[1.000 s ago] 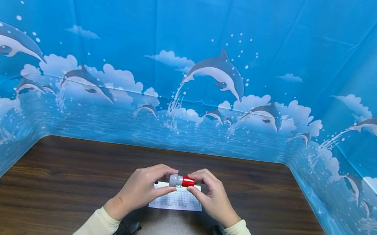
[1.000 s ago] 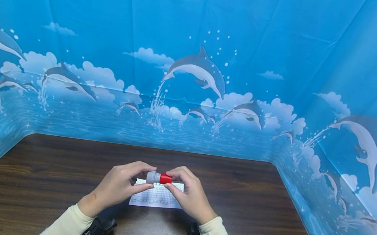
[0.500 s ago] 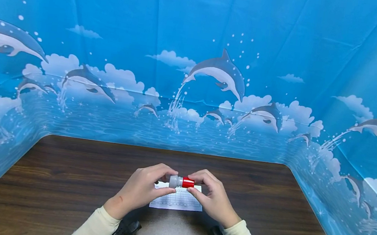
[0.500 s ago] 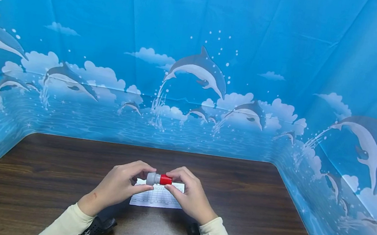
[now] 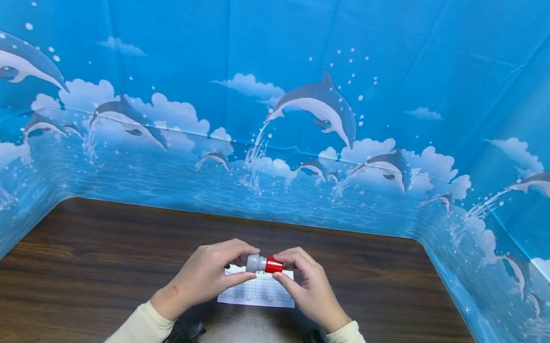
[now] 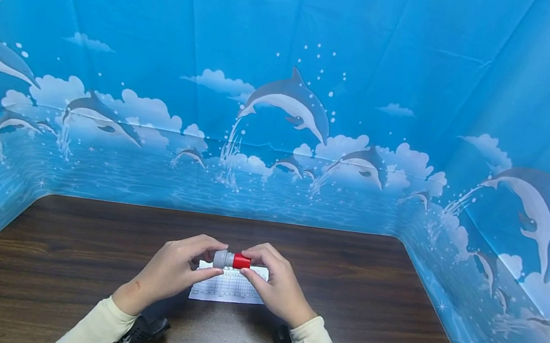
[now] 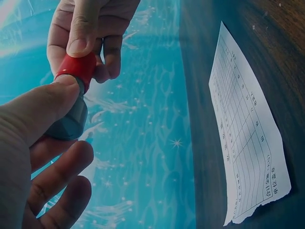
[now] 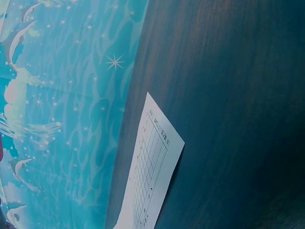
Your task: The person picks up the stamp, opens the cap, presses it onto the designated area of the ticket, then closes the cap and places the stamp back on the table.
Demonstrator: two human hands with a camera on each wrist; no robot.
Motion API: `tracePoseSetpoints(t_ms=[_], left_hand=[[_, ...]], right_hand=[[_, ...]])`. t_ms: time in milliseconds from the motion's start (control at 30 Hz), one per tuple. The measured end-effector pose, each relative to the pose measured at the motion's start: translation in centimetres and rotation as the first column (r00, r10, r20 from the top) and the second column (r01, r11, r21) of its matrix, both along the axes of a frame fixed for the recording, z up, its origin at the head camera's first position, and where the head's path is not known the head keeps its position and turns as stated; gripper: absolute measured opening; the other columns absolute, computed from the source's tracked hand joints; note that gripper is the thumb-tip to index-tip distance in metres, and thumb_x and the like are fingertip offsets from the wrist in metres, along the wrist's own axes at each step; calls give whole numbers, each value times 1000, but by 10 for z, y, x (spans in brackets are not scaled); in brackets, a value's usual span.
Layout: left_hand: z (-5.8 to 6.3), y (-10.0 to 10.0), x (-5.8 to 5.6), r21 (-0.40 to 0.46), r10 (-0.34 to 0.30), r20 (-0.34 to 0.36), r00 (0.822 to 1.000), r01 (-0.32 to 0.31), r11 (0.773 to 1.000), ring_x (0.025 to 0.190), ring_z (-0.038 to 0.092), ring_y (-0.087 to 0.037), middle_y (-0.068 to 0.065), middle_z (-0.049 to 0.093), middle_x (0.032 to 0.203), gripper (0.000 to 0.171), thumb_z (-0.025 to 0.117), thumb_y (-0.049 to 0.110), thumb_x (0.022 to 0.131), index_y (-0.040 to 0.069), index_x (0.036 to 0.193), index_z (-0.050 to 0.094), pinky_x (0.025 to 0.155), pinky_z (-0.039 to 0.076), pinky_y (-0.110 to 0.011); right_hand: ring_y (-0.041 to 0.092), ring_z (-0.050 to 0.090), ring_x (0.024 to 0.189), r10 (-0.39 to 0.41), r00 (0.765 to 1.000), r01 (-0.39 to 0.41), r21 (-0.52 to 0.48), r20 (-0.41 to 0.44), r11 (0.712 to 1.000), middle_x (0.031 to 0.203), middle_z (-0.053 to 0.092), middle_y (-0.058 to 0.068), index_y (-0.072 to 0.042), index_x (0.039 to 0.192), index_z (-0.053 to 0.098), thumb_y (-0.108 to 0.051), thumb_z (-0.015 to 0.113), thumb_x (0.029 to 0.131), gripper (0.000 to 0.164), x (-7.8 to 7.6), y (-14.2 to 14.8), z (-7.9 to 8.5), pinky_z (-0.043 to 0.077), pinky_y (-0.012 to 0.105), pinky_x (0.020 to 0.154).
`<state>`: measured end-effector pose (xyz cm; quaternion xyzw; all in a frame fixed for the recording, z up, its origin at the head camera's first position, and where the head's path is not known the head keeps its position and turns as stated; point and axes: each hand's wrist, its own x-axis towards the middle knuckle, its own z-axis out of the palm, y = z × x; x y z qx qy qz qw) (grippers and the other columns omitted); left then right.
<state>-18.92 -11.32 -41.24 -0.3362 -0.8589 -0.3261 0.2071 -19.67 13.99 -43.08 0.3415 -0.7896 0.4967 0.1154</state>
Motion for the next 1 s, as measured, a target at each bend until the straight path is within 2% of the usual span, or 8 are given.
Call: tracePoseSetpoints(t_ms=[233,433,667,800,1000], left_hand=[[1,0,0,-6,5,-8,1000,-5,1000,79,62,-3,7,72,105,47,93,24,78,15,120,73,69,61,-28],[0,0,0,1,25,-21,999,-25,1000,75,57,-1,10,70,98,45,95,25,76,17,115,73,65,58,-26],[0,0,0,-1,15,-5,1000,-15,1000,78,63,-4,7,72,103,46,93,23,78,16,119,73,68,61,-29],[0,0,0,-7,4,0,1000,-4,1000,80,65,-5,6,73,109,47,92,22,80,16,123,73,70,61,-27],[0,0,1,-3,8,2,1000,-8,1000,78,62,-3,7,71,103,47,93,24,78,14,119,73,68,60,-27]], right_hand=[[14,67,102,-14,1000,14,-2,-12,1000,115,69,-5,-17,119,71,-2,81,87,36,1,-1,1,61,43,87],[14,68,102,-21,1000,21,-6,-5,1000,114,69,-6,-18,117,72,-9,82,88,32,1,0,3,61,46,86],[14,67,104,-10,1000,10,-3,-2,1000,116,68,-6,-18,119,71,-2,81,88,36,1,-1,3,61,42,89],[15,67,105,0,1000,0,-3,-8,1000,117,68,-5,-17,120,71,1,80,88,38,1,-1,2,60,44,90],[14,67,103,-15,1000,15,-4,-6,1000,115,69,-5,-18,118,71,2,82,86,39,2,0,3,60,44,89]])
